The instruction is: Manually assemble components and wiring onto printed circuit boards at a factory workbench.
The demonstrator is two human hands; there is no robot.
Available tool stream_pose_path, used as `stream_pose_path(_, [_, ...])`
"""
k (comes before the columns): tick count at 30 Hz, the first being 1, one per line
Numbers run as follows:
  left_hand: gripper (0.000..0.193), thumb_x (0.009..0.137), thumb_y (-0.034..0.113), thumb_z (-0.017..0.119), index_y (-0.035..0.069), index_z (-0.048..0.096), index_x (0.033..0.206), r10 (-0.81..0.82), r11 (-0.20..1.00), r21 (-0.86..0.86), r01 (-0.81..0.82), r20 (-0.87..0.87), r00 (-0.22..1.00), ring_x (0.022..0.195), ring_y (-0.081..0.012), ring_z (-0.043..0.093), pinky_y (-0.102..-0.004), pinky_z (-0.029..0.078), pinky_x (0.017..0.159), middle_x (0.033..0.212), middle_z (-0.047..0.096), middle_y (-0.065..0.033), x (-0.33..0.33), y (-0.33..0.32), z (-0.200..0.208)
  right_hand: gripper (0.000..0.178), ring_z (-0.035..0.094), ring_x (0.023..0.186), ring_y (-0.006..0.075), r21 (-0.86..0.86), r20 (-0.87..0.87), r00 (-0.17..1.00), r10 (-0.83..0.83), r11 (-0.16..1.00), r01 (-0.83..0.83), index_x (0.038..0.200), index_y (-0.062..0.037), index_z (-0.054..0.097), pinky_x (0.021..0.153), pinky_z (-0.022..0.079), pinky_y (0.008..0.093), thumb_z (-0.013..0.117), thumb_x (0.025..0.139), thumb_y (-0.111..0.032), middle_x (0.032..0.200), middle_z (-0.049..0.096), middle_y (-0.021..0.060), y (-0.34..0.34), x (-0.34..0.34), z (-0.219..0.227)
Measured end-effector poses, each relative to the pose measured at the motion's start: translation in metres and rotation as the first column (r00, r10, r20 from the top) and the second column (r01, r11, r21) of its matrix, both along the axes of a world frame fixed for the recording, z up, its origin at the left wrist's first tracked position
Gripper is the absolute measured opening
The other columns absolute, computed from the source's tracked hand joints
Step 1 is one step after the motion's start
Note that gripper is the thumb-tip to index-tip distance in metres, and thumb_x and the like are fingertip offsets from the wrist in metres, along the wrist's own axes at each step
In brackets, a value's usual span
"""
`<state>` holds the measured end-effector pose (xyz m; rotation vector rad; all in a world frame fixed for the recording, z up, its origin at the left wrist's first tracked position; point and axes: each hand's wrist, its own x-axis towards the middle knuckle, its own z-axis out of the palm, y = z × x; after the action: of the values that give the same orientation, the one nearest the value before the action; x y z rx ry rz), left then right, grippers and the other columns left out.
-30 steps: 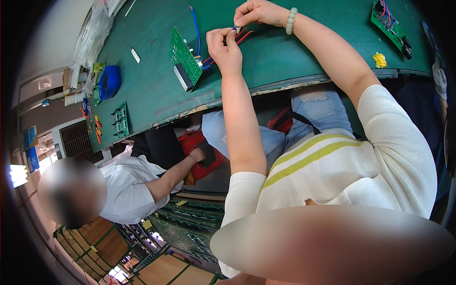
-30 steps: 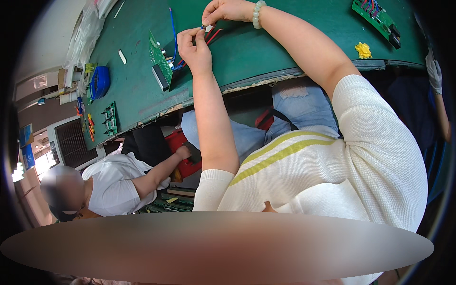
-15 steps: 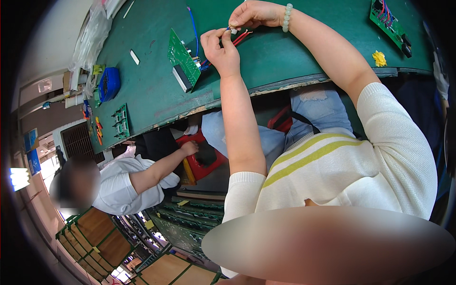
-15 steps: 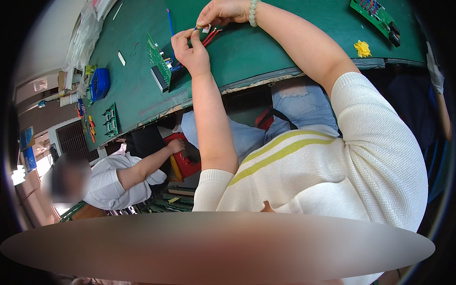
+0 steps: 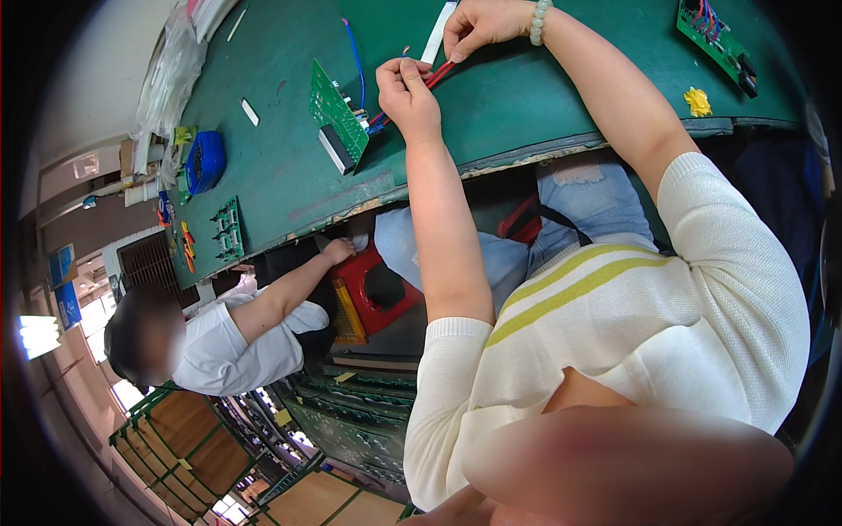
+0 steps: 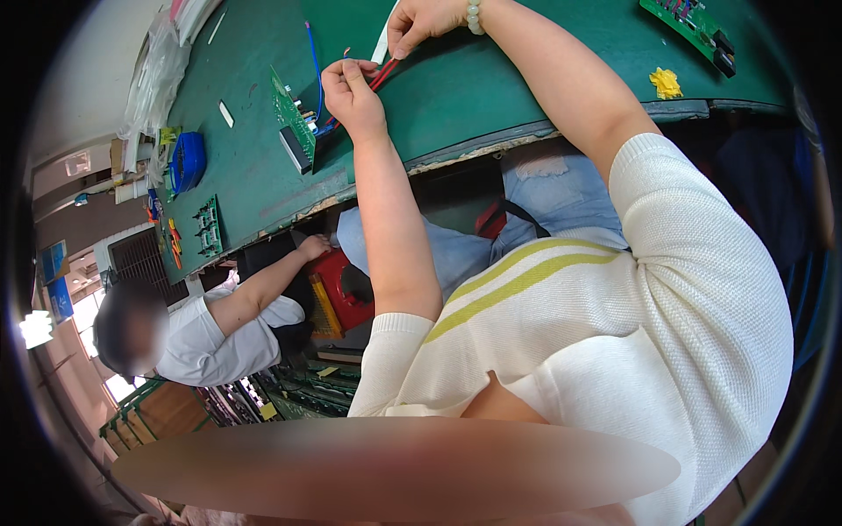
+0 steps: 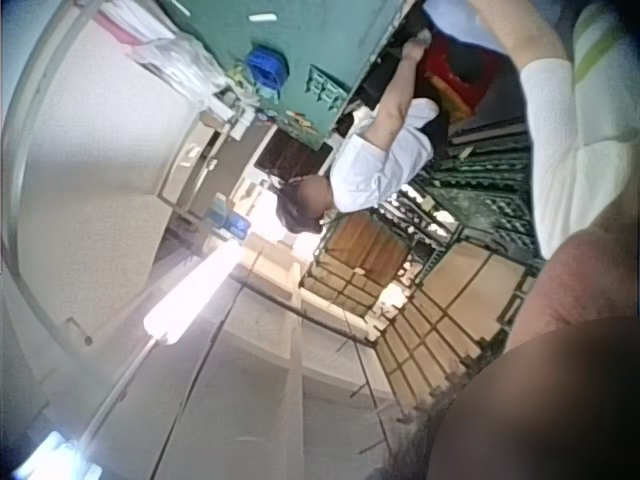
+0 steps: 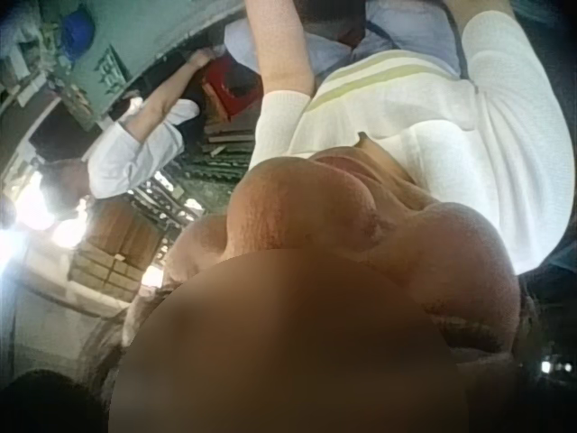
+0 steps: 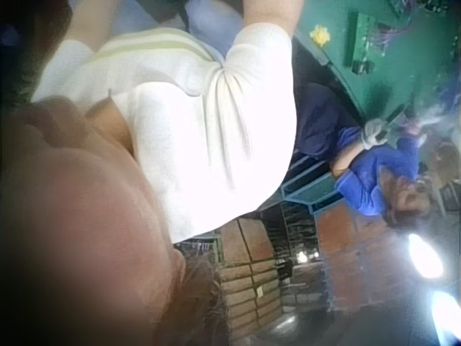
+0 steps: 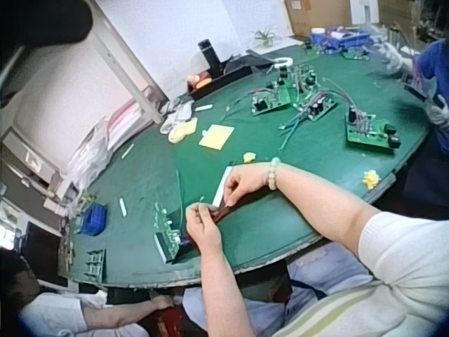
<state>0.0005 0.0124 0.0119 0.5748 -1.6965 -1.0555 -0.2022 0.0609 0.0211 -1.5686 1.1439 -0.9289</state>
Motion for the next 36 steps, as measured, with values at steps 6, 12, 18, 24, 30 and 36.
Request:
stream_pose_path(6, [0.015,0.086,0.013,0.064,-0.001,0.057,0.086,0.021,0.999,-0.04,-0.017,0.096,0.995,0.066,-0.0125,0.059,-0.0255,0.048,0.062,0.077,0.063,-0.0077,0.004,-0.005,-0.007,0.019,0.057,0.068,0.0071,0.049,0.002,0.995,-0.096,0.994,0.096,0.089,-0.0012,0.07,0.062,0.046,0.023,0.07,0.083,-0.019,0.076,0.067,0.0003,-0.001,0.01,0.011])
stream_pose_path(12, [0.008,0.083,0.006,0.066,-0.001,0.062,0.084,-0.017,1.0,0.012,0.016,0.038,0.999,0.07,-0.0115,0.059,-0.0241,0.048,0.065,0.078,0.065,-0.0056,0.0,0.001,0.001,0.017,0.058,0.07,0.0061,-0.048,0.176,0.975,-0.135,0.988,0.145,0.092,-0.0014,0.068,0.065,0.047,0.0213,0.071,0.082,-0.015,0.08,0.067,0.0006,-0.001,0.012,0.006])
stream_pose_path(18, [0.006,0.085,0.002,0.064,-0.002,0.06,0.087,-0.004,0.994,0.108,0.003,0.005,1.0,0.066,-0.0096,0.059,-0.022,0.048,0.063,0.075,0.065,-0.0054,0.002,-0.001,0.0,0.019,0.061,0.074,0.0078,-0.155,0.279,0.947,-0.161,0.965,0.21,0.097,-0.0002,0.065,0.067,0.049,0.0213,0.072,0.081,-0.008,0.085,0.067,0.0038,0.005,0.023,0.017])
stream_pose_path(24, [0.008,0.086,0.001,0.062,-0.003,0.056,0.09,-0.042,0.984,0.17,0.056,-0.087,0.995,0.067,-0.01,0.061,-0.0213,0.05,0.064,0.076,0.065,-0.0076,0.002,-0.001,0.0,0.016,0.061,0.073,0.0084,-0.268,0.19,0.961,-0.203,0.931,0.249,0.094,-0.0005,0.065,0.065,0.049,0.0213,0.071,0.081,-0.006,0.082,0.066,0.0036,0.005,0.031,0.018])
stream_pose_path(30, [0.009,0.085,0.0,0.062,-0.003,0.056,0.091,-0.047,0.982,0.179,0.066,-0.107,0.993,0.069,-0.0101,0.061,-0.021,0.049,0.064,0.079,0.065,-0.0084,0.004,-0.003,-0.003,0.011,0.059,0.072,0.0086,-0.499,0.045,0.958,-0.282,0.825,0.266,0.089,-0.0019,0.067,0.062,0.047,0.0224,0.071,0.081,-0.007,0.081,0.062,0.0027,0.011,0.04,0.027])
stream_pose_path(36, [0.011,0.084,-0.001,0.063,-0.002,0.055,0.091,-0.035,0.988,0.147,0.043,-0.06,0.998,0.07,-0.0108,0.061,-0.0217,0.049,0.066,0.08,0.065,-0.0087,0.001,0.0,0.0,0.009,0.059,0.069,0.0122,-0.554,0.074,0.952,-0.298,0.781,0.288,0.084,-0.0025,0.069,0.061,0.047,0.0249,0.072,0.079,-0.009,0.08,0.061,0.0051,0.009,0.031,0.023])
